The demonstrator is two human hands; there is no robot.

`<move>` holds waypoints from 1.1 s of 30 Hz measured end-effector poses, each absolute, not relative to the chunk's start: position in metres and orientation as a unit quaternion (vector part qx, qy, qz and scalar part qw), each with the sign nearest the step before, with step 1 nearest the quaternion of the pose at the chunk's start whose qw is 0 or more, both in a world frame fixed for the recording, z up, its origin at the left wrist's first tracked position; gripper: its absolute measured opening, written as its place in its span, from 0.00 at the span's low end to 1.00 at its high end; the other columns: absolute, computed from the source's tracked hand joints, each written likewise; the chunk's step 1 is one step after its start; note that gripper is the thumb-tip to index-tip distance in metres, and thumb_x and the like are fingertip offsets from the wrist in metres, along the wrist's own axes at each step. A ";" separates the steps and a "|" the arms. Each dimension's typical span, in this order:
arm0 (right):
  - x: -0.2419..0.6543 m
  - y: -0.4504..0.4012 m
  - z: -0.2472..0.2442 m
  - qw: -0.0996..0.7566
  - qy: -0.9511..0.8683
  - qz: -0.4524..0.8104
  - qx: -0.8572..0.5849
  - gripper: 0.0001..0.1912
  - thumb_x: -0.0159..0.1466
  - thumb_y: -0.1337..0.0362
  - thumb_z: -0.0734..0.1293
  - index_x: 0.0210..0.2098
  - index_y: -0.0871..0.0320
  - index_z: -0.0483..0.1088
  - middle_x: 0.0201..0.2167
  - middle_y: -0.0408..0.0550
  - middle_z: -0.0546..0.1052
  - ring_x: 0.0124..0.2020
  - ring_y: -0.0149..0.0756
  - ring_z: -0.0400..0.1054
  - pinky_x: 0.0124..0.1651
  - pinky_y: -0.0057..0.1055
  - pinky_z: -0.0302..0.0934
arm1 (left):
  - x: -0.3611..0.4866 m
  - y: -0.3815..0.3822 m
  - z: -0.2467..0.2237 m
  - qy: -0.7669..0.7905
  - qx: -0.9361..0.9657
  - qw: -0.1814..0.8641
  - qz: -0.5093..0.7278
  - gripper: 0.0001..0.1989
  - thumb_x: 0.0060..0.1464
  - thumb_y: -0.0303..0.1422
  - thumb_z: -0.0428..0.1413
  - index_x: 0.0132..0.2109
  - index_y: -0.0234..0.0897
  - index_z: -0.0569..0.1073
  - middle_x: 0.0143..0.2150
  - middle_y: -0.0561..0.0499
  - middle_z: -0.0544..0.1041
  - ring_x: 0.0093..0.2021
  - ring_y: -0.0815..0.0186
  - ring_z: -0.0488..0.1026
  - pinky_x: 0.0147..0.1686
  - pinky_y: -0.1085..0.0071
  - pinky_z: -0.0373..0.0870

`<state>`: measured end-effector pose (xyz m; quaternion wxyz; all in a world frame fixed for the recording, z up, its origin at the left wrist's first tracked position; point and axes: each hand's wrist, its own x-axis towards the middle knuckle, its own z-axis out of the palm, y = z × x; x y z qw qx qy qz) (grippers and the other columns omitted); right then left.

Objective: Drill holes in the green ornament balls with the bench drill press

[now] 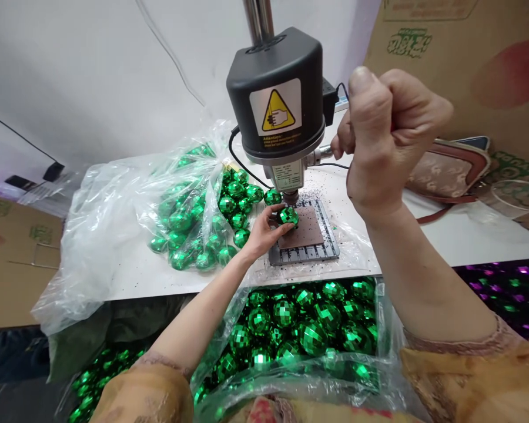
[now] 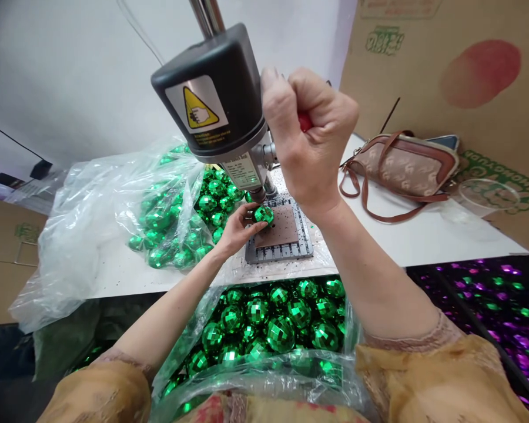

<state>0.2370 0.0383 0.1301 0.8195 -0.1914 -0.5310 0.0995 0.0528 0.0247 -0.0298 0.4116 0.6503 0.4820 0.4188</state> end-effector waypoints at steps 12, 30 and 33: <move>0.237 0.037 0.132 0.824 -0.539 0.095 -0.149 0.25 0.66 0.68 0.65 0.19 0.58 0.48 0.15 0.35 0.52 0.14 0.19 0.47 0.20 0.28 0.43 | 0.059 0.022 -0.045 0.458 0.674 0.384 0.433 0.30 0.49 0.38 0.68 0.57 0.35 0.70 0.54 0.41 0.78 0.51 0.58 0.77 0.55 0.59 0.73; 0.235 0.034 0.125 0.823 -0.527 0.098 -0.189 0.27 0.68 0.61 0.66 0.19 0.58 0.48 0.17 0.37 0.48 0.18 0.21 0.49 0.24 0.28 0.44 | 0.076 0.010 -0.051 0.434 0.656 0.406 0.465 0.31 0.51 0.50 0.67 0.55 0.37 0.68 0.52 0.41 0.77 0.55 0.56 0.76 0.56 0.57 0.73; 0.232 0.026 0.115 0.824 -0.509 0.090 -0.231 0.27 0.68 0.60 0.65 0.19 0.58 0.47 0.17 0.38 0.49 0.18 0.22 0.50 0.24 0.28 0.47 | 0.075 0.011 -0.052 0.435 0.658 0.407 0.461 0.32 0.52 0.50 0.66 0.56 0.37 0.68 0.53 0.41 0.77 0.54 0.56 0.76 0.57 0.56 0.72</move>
